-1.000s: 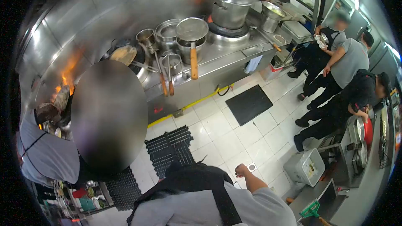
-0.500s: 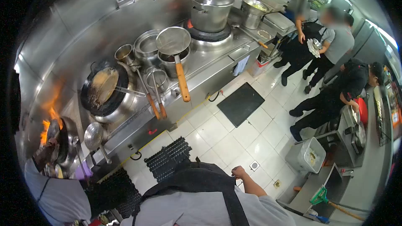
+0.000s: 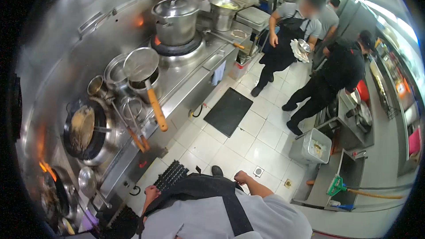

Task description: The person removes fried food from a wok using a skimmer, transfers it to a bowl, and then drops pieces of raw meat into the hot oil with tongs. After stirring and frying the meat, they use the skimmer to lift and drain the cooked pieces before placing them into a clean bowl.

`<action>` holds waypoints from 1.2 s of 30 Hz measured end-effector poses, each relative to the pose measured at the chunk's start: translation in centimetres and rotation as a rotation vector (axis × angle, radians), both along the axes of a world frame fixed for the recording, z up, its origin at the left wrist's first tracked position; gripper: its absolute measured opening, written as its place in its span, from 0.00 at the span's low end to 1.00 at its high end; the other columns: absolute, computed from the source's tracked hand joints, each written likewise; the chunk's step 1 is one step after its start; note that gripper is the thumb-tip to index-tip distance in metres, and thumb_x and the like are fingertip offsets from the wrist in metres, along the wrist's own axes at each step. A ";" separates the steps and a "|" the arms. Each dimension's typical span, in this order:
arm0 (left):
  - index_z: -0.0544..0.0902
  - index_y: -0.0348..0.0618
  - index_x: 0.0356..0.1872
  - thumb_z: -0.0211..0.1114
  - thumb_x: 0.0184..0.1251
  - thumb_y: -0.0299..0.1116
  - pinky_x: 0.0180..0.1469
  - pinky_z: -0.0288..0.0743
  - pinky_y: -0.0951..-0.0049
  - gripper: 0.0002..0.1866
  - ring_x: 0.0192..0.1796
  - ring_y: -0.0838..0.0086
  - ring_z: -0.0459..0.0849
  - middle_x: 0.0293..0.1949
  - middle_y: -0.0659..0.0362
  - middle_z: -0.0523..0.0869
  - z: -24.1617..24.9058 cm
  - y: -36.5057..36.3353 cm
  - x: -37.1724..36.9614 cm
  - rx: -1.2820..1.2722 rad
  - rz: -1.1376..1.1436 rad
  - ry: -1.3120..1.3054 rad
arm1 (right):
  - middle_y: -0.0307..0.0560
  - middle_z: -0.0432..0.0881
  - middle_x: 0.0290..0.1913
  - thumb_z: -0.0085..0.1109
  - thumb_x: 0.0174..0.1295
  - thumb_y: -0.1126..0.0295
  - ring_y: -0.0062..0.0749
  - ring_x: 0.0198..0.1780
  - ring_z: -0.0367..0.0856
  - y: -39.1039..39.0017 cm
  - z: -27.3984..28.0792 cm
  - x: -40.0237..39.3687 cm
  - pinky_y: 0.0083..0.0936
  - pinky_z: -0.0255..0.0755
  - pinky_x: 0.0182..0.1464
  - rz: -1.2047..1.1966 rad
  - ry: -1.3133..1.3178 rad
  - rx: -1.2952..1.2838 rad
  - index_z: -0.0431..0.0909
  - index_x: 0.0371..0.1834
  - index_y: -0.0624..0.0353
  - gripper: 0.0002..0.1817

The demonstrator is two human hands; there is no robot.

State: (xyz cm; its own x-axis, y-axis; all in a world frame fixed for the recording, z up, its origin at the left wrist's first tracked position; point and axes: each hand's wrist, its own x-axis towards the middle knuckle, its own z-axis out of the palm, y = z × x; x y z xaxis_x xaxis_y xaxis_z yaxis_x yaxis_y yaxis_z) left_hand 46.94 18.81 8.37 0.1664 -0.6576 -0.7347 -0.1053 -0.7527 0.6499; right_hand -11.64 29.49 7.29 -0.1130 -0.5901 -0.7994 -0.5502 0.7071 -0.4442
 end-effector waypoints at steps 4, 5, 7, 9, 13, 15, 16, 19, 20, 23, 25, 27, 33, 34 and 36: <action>0.81 0.37 0.39 0.60 0.60 0.22 0.24 0.79 0.66 0.07 0.25 0.64 0.86 0.27 0.53 0.85 -5.1 1.2 -2.8 -0.127 0.055 0.079 | 0.48 0.88 0.31 0.62 0.54 0.65 0.36 0.27 0.86 -1.3 -0.4 -2.4 0.34 0.83 0.28 -0.168 -0.063 0.074 0.89 0.42 0.59 0.15; 0.82 0.37 0.37 0.62 0.61 0.24 0.28 0.82 0.64 0.06 0.27 0.62 0.87 0.26 0.52 0.85 -8.6 1.8 -3.5 -0.164 0.007 0.114 | 0.49 0.87 0.30 0.60 0.55 0.66 0.35 0.24 0.85 -2.1 0.0 -3.0 0.33 0.82 0.25 -0.200 -0.071 0.079 0.88 0.42 0.60 0.15; 0.83 0.37 0.38 0.62 0.60 0.25 0.29 0.82 0.64 0.07 0.28 0.63 0.87 0.26 0.52 0.86 -9.2 2.9 -6.0 -0.162 -0.496 -0.186 | 0.49 0.86 0.26 0.57 0.56 0.68 0.31 0.20 0.83 -2.8 0.6 -4.0 0.32 0.81 0.22 -0.251 -0.086 0.046 0.87 0.39 0.63 0.13; 0.84 0.37 0.39 0.63 0.59 0.26 0.30 0.82 0.65 0.08 0.29 0.64 0.88 0.27 0.52 0.86 -8.8 4.2 -8.0 -0.160 -0.746 -0.276 | 0.49 0.87 0.26 0.56 0.56 0.68 0.30 0.20 0.84 -3.3 -0.3 -5.3 0.30 0.81 0.22 -0.201 -0.100 0.059 0.86 0.34 0.64 0.12; 0.86 0.37 0.40 0.64 0.58 0.27 0.33 0.82 0.65 0.10 0.31 0.65 0.88 0.27 0.52 0.87 -4.9 4.6 -10.1 -0.070 -0.837 -0.287 | 0.50 0.88 0.27 0.56 0.58 0.68 0.32 0.23 0.85 -4.6 -0.6 -6.7 0.28 0.81 0.25 -0.201 -0.149 0.028 0.85 0.33 0.67 0.12; 0.86 0.38 0.41 0.65 0.57 0.28 0.34 0.83 0.66 0.11 0.32 0.66 0.89 0.27 0.51 0.88 -2.0 4.3 -11.0 0.010 -0.802 -0.277 | 0.52 0.87 0.27 0.55 0.59 0.70 0.33 0.24 0.86 -5.1 -0.2 -7.0 0.28 0.80 0.23 -0.168 -0.158 0.026 0.84 0.33 0.68 0.12; 0.87 0.38 0.41 0.65 0.57 0.28 0.34 0.83 0.66 0.12 0.33 0.67 0.89 0.27 0.51 0.88 -0.8 4.3 -11.2 0.040 -0.759 -0.278 | 0.53 0.86 0.28 0.54 0.59 0.72 0.34 0.23 0.86 -5.2 0.2 -7.0 0.28 0.78 0.20 -0.147 -0.176 0.020 0.83 0.33 0.69 0.11; 0.88 0.40 0.41 0.66 0.55 0.30 0.39 0.83 0.65 0.13 0.36 0.66 0.89 0.30 0.52 0.89 1.1 5.4 -11.8 0.031 -0.582 -0.307 | 0.54 0.85 0.28 0.53 0.60 0.74 0.35 0.22 0.86 -5.4 1.0 -6.7 0.28 0.77 0.17 -0.105 -0.174 -0.002 0.82 0.32 0.70 0.10; 0.89 0.41 0.41 0.66 0.55 0.31 0.41 0.83 0.64 0.13 0.38 0.66 0.89 0.31 0.52 0.90 1.5 5.7 -11.5 0.014 -0.531 -0.320 | 0.54 0.85 0.28 0.53 0.60 0.74 0.36 0.22 0.86 -5.5 1.3 -6.5 0.27 0.77 0.17 -0.104 -0.163 -0.014 0.82 0.32 0.70 0.10; 0.89 0.44 0.41 0.67 0.53 0.31 0.44 0.82 0.64 0.13 0.41 0.65 0.89 0.34 0.54 0.91 -4.1 7.6 -9.7 -0.013 -0.554 -0.305 | 0.54 0.85 0.28 0.52 0.60 0.76 0.36 0.22 0.86 -4.9 1.9 -5.2 0.28 0.78 0.18 -0.137 -0.152 -0.104 0.82 0.32 0.71 0.09; 0.89 0.45 0.42 0.68 0.52 0.31 0.44 0.82 0.64 0.14 0.41 0.65 0.89 0.34 0.54 0.91 -4.6 8.1 -9.0 -0.068 -0.698 -0.316 | 0.52 0.86 0.27 0.56 0.58 0.73 0.32 0.23 0.85 -3.9 3.5 -3.6 0.30 0.81 0.25 -0.142 -0.103 -0.143 0.84 0.31 0.68 0.10; 0.89 0.45 0.41 0.69 0.52 0.32 0.42 0.81 0.64 0.14 0.38 0.65 0.88 0.34 0.54 0.90 -4.7 8.5 -7.2 -0.129 -0.754 -0.343 | 0.51 0.87 0.28 0.58 0.56 0.69 0.31 0.26 0.86 -1.8 1.1 -2.3 0.31 0.82 0.31 -0.098 -0.094 -0.196 0.86 0.30 0.66 0.11; 0.88 0.45 0.35 0.65 0.59 0.36 0.26 0.78 0.66 0.09 0.25 0.68 0.84 0.25 0.58 0.86 -1.1 9.7 -1.9 -0.043 -0.420 -0.138 | 0.50 0.90 0.34 0.66 0.54 0.56 0.35 0.36 0.88 4.6 -7.2 2.0 0.32 0.81 0.43 0.080 -0.057 -0.174 0.90 0.39 0.59 0.18; 0.88 0.44 0.33 0.64 0.60 0.36 0.24 0.78 0.66 0.09 0.23 0.69 0.83 0.24 0.58 0.85 -1.5 10.3 -0.7 -0.051 -0.388 -0.164 | 0.51 0.90 0.34 0.65 0.55 0.56 0.35 0.36 0.88 5.8 -8.4 2.6 0.32 0.81 0.43 0.006 -0.063 -0.102 0.90 0.39 0.59 0.18; 0.87 0.43 0.30 0.62 0.60 0.34 0.22 0.78 0.66 0.09 0.21 0.68 0.83 0.22 0.59 0.84 -3.4 12.5 1.8 -0.060 -0.374 -0.201 | 0.52 0.90 0.34 0.64 0.56 0.57 0.35 0.36 0.88 6.7 -9.2 4.3 0.31 0.81 0.44 -0.093 -0.078 0.054 0.90 0.40 0.58 0.18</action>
